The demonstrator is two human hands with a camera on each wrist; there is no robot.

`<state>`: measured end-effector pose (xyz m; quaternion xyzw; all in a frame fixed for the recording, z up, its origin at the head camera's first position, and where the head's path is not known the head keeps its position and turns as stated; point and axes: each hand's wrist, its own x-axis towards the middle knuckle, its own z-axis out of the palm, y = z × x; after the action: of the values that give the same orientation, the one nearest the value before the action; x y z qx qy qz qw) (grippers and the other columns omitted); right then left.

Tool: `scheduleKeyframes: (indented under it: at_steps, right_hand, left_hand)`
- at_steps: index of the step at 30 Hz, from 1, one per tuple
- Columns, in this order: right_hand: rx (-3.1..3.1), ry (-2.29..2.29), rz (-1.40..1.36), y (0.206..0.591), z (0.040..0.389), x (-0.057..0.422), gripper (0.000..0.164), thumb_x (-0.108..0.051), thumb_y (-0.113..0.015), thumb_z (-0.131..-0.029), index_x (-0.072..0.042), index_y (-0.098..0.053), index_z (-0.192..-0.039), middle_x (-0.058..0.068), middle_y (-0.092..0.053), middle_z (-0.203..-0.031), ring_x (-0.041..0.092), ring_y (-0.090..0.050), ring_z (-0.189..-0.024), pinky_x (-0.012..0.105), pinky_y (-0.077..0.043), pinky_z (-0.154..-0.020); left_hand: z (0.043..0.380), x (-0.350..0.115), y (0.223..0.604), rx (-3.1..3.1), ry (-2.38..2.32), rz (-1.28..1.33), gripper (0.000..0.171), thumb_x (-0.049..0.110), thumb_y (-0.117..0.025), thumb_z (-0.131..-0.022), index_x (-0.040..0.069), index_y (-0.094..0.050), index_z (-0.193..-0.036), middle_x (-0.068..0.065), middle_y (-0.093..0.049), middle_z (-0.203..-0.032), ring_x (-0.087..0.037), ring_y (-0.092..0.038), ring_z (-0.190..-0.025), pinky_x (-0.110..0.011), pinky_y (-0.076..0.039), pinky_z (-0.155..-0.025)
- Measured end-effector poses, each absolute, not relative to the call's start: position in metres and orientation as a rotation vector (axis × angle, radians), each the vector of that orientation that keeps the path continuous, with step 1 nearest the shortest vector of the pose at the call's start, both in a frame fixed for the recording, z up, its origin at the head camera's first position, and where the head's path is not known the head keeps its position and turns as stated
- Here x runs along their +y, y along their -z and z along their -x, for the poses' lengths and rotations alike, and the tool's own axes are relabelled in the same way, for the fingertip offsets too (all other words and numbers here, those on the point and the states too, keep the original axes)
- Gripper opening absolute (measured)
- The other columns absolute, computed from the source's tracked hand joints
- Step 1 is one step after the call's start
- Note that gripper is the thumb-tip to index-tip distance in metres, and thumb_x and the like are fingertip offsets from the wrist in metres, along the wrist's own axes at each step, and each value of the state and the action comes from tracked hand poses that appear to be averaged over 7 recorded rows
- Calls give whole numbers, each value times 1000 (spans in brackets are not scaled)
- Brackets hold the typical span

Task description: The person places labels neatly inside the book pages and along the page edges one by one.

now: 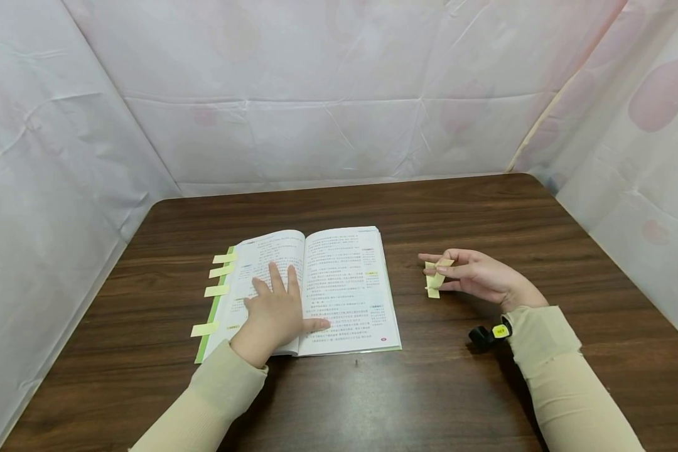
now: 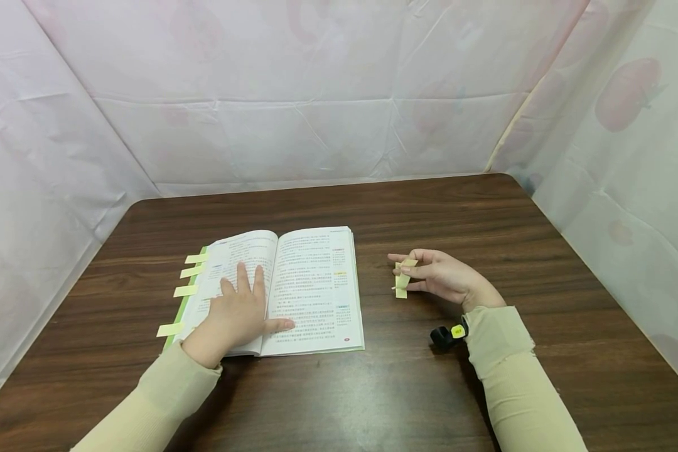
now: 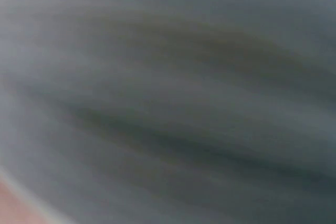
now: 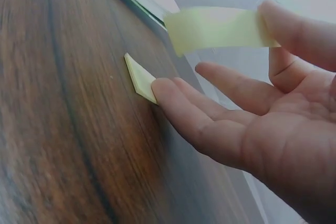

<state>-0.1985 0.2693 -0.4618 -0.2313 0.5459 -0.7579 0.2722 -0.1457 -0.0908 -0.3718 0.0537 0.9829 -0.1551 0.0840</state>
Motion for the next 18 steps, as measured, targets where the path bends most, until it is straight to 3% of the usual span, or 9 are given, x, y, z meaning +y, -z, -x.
scheduleKeyframes:
  at_steps: [11, 15, 18]
  right_hand:
    - [1458, 2090, 573, 459, 200, 267, 16, 0, -45, -95, 0, -61, -99, 23, -31, -146, 34, -49, -121, 54, -39, -95]
    - [1510, 2106, 515, 457, 199, 264, 14, -2, -50, -94, -1, -63, -95, 20, -42, -140, 35, -48, -121, 51, -41, -95]
    - [1570, 2117, 459, 456, 198, 261, 11, -4, -53, -92, -5, -64, -91, 14, -53, -131, 31, -52, -116, 43, -46, -90]
  left_hand:
    - [146, -91, 372, 2935, 476, -166, 123, 85, -48, -64, -1, -15, -147, -35, -11, -147, -61, -26, -123, -67, -38, -83]
    - [146, -91, 371, 2933, 476, -163, 123, 85, -48, -64, -1, -15, -147, -35, -11, -147, -61, -26, -123, -67, -38, -83]
    - [146, -91, 371, 2930, 472, -158, 124, 85, -48, -64, 0, -14, -147, -34, -10, -148, -61, -26, -124, -67, -38, -83]
